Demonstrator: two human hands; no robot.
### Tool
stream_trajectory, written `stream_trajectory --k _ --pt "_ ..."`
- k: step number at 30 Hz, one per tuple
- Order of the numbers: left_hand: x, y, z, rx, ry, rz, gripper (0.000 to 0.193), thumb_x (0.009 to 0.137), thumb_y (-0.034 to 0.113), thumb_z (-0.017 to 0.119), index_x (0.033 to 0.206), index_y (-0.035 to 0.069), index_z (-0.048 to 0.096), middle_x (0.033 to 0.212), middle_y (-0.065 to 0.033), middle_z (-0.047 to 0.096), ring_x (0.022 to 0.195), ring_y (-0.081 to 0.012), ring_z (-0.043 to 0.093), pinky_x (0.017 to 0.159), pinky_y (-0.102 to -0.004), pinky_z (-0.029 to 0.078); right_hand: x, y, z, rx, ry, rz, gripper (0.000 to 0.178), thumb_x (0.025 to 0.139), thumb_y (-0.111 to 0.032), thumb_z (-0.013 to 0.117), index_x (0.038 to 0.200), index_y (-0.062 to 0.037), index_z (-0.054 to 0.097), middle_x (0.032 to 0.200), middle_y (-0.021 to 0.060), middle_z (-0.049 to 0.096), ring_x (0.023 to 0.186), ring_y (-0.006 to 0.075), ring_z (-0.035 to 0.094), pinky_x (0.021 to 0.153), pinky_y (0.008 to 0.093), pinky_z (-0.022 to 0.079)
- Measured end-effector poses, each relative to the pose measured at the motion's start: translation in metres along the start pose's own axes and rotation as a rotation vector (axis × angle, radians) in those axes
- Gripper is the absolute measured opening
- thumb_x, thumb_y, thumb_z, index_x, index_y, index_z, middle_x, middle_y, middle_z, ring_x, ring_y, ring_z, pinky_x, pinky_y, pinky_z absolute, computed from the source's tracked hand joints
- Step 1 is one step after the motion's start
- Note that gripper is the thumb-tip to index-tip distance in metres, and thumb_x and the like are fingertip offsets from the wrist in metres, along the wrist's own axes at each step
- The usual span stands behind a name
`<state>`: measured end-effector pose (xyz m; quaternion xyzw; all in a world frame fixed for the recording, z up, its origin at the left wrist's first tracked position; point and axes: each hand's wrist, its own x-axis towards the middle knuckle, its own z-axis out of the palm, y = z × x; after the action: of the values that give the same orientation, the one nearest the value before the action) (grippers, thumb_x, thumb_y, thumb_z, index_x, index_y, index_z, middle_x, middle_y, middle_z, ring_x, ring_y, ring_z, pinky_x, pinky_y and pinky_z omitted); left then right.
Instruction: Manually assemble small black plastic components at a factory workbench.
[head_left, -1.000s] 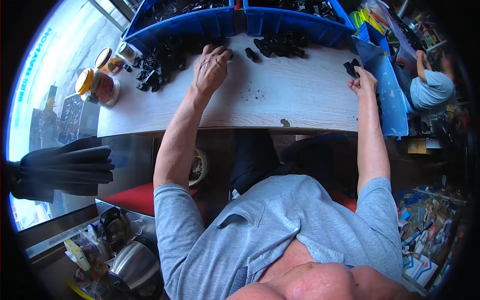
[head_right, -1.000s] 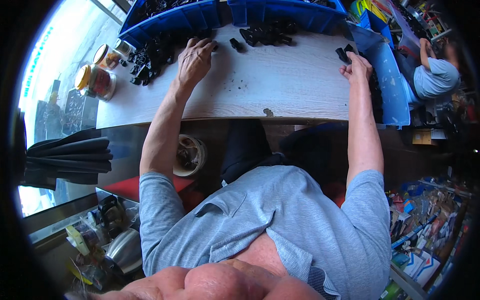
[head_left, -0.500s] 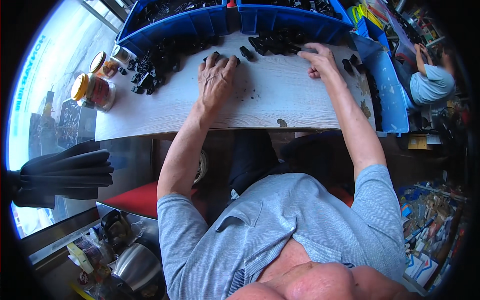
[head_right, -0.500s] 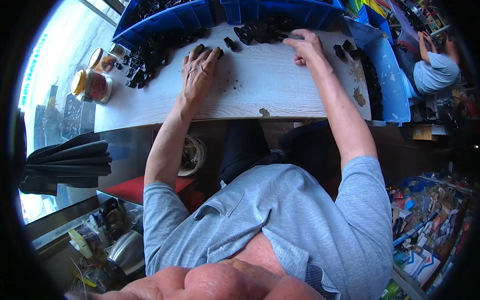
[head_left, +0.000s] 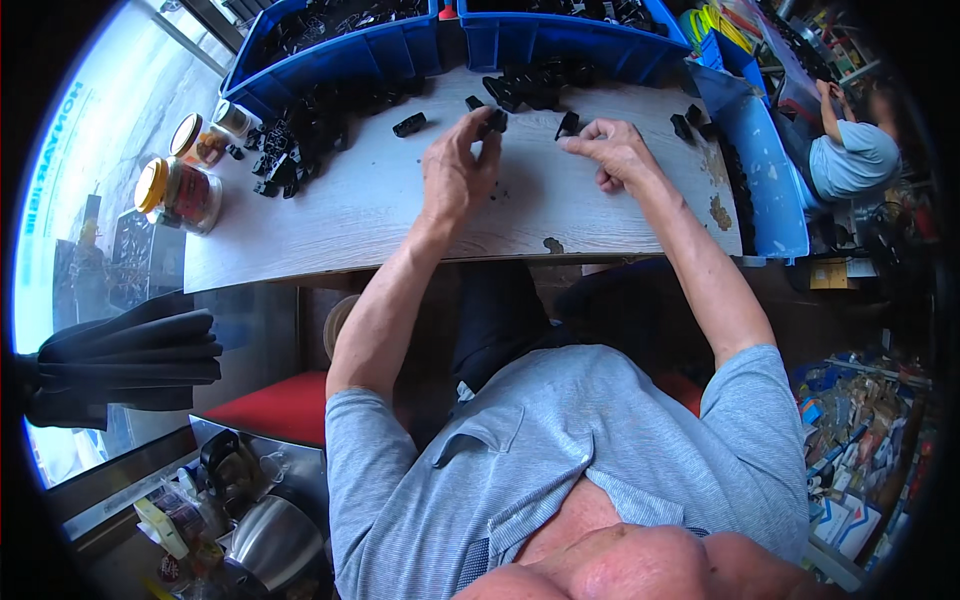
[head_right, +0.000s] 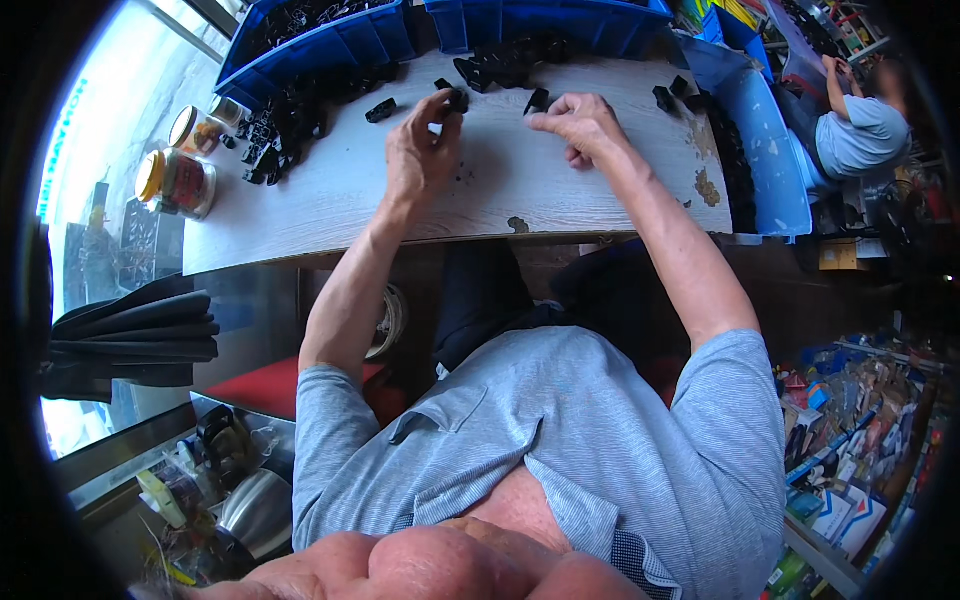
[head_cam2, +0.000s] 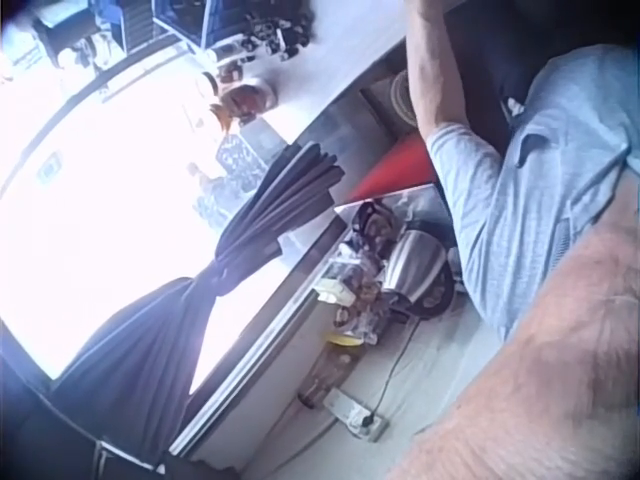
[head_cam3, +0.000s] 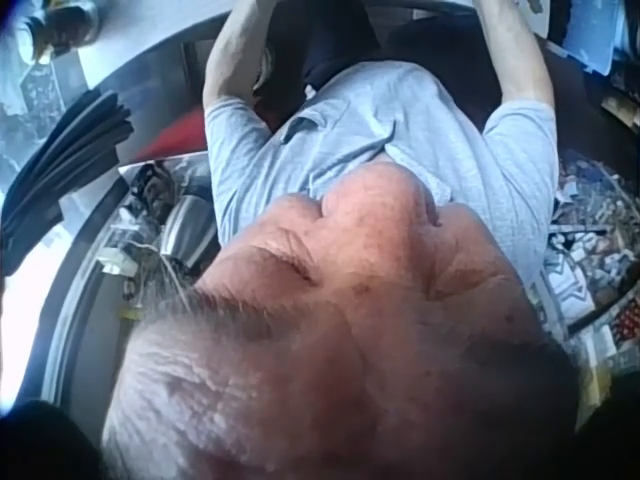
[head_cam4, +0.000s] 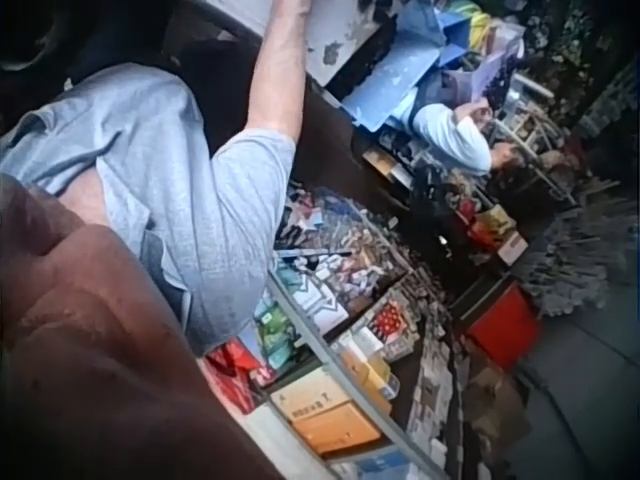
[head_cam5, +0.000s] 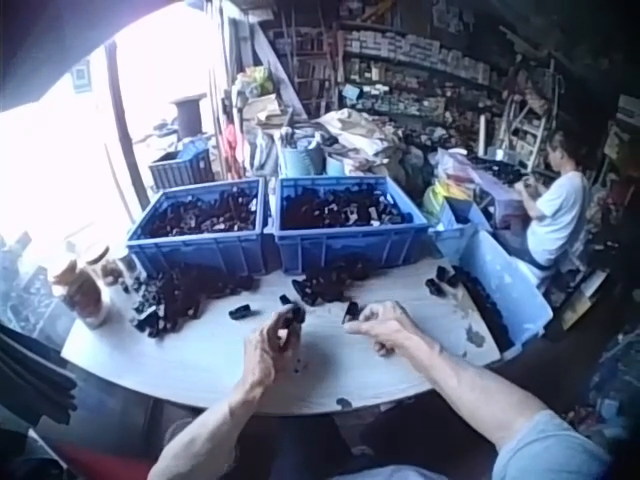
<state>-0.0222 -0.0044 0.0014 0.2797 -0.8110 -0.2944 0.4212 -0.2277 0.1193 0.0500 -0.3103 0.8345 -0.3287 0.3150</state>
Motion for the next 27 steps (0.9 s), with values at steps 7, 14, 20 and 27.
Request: stream_trajectory --k 7,14,20,27 --pt "0.018 0.020 0.045 -0.060 0.018 0.099 0.030 0.092 0.015 0.068 0.122 0.008 0.069 0.101 -0.0154 0.076 0.086 -0.0297 0.075 0.075 -0.0372 0.058 0.004 0.015 -0.003 0.250 0.007 -0.134 0.042 0.084 -0.020 0.079 0.121 -0.0105 0.063 0.063 0.0003 0.057 0.046 0.0101 0.056 0.038 0.0273 0.046" --pt "0.021 0.024 0.064 0.148 -0.144 0.284 0.027 0.088 0.011 0.068 0.115 0.010 0.072 0.104 -0.0135 0.074 0.095 -0.0350 0.070 0.083 -0.0423 0.056 0.013 0.005 -0.003 0.082 -0.107 -0.116 0.046 0.084 -0.014 0.068 0.130 -0.0130 0.064 0.068 0.0033 0.061 0.048 0.0121 0.056 0.042 0.0283 0.048" --pt "0.015 0.022 0.066 0.133 -0.127 0.353 0.017 0.088 0.013 0.066 0.105 0.011 0.069 0.092 -0.0127 0.070 0.089 -0.0351 0.067 0.078 -0.0458 0.053 0.015 0.009 -0.002 0.038 -0.076 -0.142 0.048 0.084 -0.014 0.067 0.131 -0.0156 0.063 0.064 0.0013 0.058 0.047 0.0107 0.054 0.039 0.0270 0.044" --pt "0.011 0.025 0.062 0.187 -0.123 0.346 0.023 0.088 0.011 0.065 0.111 0.010 0.067 0.095 -0.0136 0.069 0.088 -0.0353 0.067 0.078 -0.0457 0.053 0.013 0.002 -0.002 0.000 -0.129 -0.214 0.047 0.083 -0.013 0.066 0.130 -0.0158 0.063 0.061 -0.0013 0.055 0.044 0.0089 0.052 0.036 0.0256 0.039"
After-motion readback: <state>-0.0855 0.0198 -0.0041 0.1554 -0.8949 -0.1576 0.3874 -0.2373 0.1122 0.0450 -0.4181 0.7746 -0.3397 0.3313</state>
